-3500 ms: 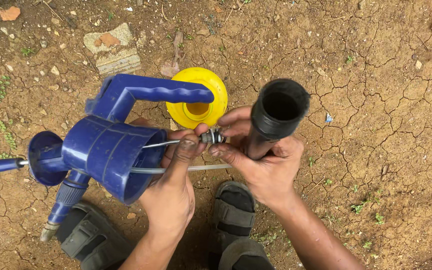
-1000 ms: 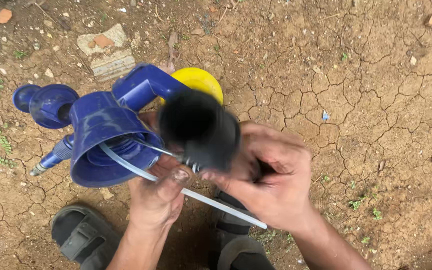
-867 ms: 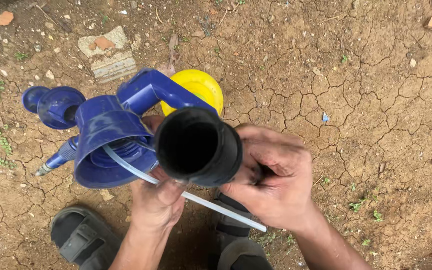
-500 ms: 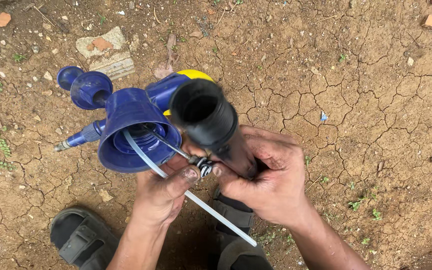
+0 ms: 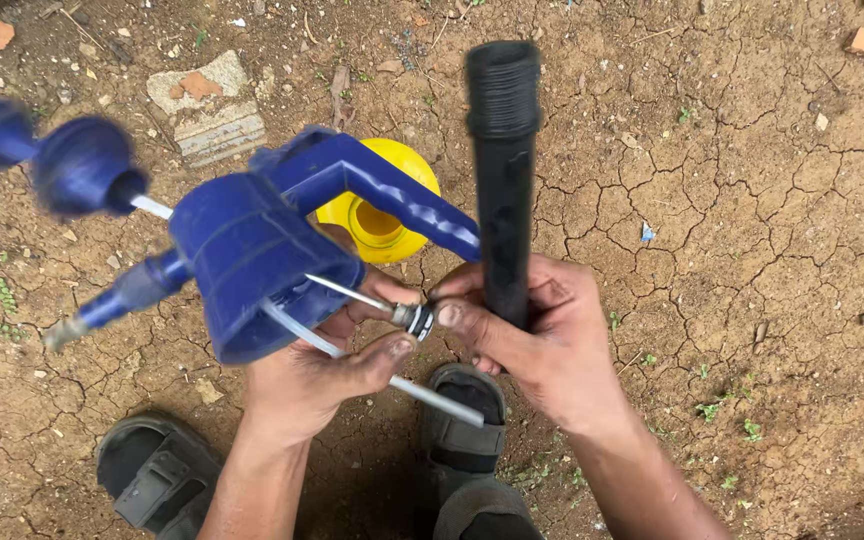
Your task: The person assembles a pump pressure garden sprayer, threading the pump handle and hose parts into the blue and yellow bottle body and tightening the pump lid. They then pump the handle repeatedly to pressurize the sprayer and spray liquid onto the soil and plants along a garden bed edge.
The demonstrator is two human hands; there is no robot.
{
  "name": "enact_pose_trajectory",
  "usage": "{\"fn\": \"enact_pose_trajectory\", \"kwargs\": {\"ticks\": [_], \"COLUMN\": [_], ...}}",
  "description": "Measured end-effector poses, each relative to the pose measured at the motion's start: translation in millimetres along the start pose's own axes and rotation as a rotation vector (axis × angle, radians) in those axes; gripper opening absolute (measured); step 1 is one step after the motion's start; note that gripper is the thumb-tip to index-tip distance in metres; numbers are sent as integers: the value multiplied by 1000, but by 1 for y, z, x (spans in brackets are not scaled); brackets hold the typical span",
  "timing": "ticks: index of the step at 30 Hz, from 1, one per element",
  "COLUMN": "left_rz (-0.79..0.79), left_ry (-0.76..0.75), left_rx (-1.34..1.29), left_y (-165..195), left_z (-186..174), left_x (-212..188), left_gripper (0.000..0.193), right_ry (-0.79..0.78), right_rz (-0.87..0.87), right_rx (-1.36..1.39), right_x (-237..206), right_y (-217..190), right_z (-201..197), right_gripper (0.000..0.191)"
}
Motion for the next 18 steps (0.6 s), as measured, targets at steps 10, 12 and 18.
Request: {"fn": "enact_pose_trajectory", "kwargs": {"ticks": [10,12,18], "left_rz": [31,47,100], "left_ry": [169,144,217], "left_rx": [72,214,65], "left_y": [15,18,18], "left_z": [-2,2,2], "left_x": [4,2,0], "left_gripper": [65,59,52], "right_ry": [-23,-44,39], "right_rz": [-487,-672,-496], "right_rx": [-330,-538,-432], "right_x": [-10,-17,-13], "right_y": [-32,-42,-27], "right_z": [19,24,11], "right_gripper": [24,29,28]}}
Point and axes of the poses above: each hand's wrist, its own x-axis towards the middle knuckle, its own z-axis out of the palm, y = z × x, the point moved 8 cm from there along x, towards the middle knuckle, and after that the axes turned 7 degrees about x, right-handed, at the moved point
